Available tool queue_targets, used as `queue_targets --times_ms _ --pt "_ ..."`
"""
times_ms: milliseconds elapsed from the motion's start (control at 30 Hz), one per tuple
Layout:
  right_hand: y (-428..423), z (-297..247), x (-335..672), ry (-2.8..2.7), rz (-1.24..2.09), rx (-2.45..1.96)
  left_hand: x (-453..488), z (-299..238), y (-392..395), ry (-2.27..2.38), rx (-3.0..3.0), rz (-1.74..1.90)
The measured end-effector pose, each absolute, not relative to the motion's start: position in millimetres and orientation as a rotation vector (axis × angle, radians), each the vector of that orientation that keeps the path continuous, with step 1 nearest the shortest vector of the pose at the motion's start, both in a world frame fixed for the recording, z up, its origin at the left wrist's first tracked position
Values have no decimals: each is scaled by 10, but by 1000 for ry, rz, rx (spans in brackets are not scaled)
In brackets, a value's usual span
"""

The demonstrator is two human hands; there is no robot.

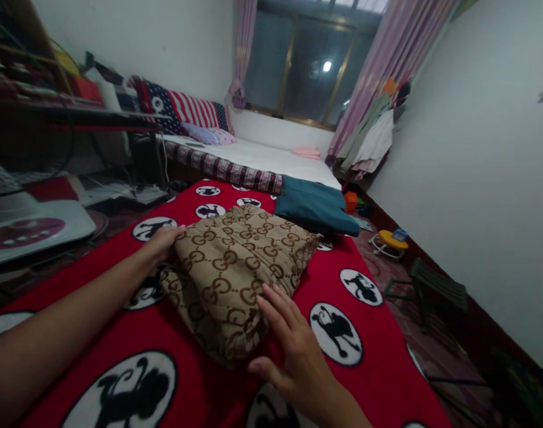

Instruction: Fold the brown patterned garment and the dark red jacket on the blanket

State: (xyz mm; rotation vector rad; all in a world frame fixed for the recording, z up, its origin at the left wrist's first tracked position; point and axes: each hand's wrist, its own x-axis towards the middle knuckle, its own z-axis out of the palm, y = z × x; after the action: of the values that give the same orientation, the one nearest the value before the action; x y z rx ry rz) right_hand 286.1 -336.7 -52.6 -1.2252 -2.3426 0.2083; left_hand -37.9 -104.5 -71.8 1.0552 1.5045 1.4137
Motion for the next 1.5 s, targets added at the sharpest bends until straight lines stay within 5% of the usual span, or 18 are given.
queue_targets --times_ms 200,300,433,600,767,867,1033,1333,1500 --pt "-3363 -588 2621 -2612 121 -1386 -245 -288 -1167 1901 2010 1301" --pt "-3282 -612 2419 -2599 121 -1462 259 -3 -1391 1517 2406 1327" --pt "-3224 -640 2196 -2516 152 -1473 979 4 -1655 904 2726 858" --pt "-3153 -485 2347 -2374 241 -1144 1153 -545 -1604 1209 2676 480" --pt "-2528 -188 2757 -1838 -207 -1234 1016 -885 -1546 1378 2633 544" --pt "-2008 -271 2836 -1793 -323 -1600 1026 -917 -1562 1419 2625 593" --pt "-1593 -735 2802 -1974 -7 -2131 866 -931 -1536 1610 2592 676" --pt "-1633 -866 2883 -1960 -101 -2165 26 -856 -1192 2113 2583 518" --pt "-1635 -916 2889 -1908 -110 -2102 -219 -665 -756 1890 2424 231"
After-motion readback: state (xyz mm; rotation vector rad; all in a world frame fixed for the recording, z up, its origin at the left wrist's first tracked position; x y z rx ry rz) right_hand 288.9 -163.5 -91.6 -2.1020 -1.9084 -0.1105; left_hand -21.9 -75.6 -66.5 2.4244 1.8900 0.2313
